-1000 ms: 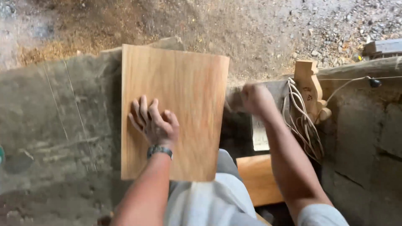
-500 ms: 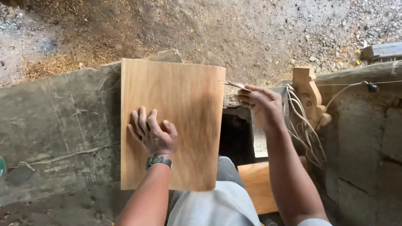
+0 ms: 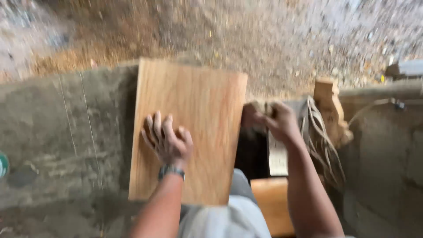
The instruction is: The person sands a rectangular wooden board using a sanding block held in their right hand while stabilizing the board with their left hand. The person flips the board over at 01:01 to sand the other side.
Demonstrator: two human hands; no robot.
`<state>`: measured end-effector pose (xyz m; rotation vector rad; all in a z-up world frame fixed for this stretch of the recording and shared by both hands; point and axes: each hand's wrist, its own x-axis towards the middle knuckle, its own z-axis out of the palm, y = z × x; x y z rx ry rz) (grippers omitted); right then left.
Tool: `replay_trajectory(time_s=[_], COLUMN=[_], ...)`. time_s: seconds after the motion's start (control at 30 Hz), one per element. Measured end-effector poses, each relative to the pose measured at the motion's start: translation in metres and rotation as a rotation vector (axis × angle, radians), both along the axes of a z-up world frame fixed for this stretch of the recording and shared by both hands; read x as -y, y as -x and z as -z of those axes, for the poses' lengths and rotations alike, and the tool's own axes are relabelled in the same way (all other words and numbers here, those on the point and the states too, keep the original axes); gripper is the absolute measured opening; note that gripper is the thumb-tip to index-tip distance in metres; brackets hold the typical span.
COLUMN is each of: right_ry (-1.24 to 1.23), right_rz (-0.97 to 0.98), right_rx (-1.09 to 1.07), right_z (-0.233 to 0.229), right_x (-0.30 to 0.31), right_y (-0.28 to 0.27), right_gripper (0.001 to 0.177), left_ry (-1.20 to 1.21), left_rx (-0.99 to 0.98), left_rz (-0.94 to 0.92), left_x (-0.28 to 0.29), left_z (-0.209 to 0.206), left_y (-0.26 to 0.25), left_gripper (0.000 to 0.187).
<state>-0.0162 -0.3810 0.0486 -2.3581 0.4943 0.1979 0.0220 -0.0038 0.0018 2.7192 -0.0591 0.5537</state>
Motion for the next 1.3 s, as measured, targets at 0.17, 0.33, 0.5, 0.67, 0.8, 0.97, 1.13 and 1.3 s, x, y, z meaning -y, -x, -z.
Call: replay_trajectory(time_s=[0.17,0.33,0.5,0.67,0.8,0.97,1.13,1.3], right_ry=[-0.237,-0.631,-0.202,-0.695,-0.889,0.104,0.082,0.063], right_rz=[0.144,0.212,0.038,0.39,0.555,0.174,-0.048,-0.197], right_rx=[-0.04,0.004,-0.042,0.14,0.185,0.667,0.701,0.558], right_z=[-0.056,-0.093,-0.004,0.024,0.035,0.071,0.071,0.052], right_x=[0.04,-0.018,-0.002,0.0,-0.018,-0.043,-0.112,-0.136], right_y=[0.066,0.028,0.02,0.046,0.056,0.057,0.048,0.05], right_gripper=[0.015,0.022,0.026,0.015,0.012,0.043,0.052,0.071], left_ry=[-0.013,-0.021,-0.047,-0.033,-0.035,-0.033,-0.053,-0.061], left_rx=[0.044,0.017,0.045,0.027,0.016,0.027,0.042,0.053], left_rz=[0.016,0.008,-0.007,0.016,0.036,0.018,0.032,0.034], left_x=[-0.006,-0.01,-0.005,-0.006,-0.01,-0.006,-0.007,-0.009], left_z=[-0.008,-0.002,-0.002,-0.004,0.004,0.001,0.002,0.004], left_y=[0.021,0.031,0.013,0.02,0.021,0.019,0.018,0.021], left_gripper=[0.051,0.052,0.051,0.053,0.054,0.054,0.055,0.056])
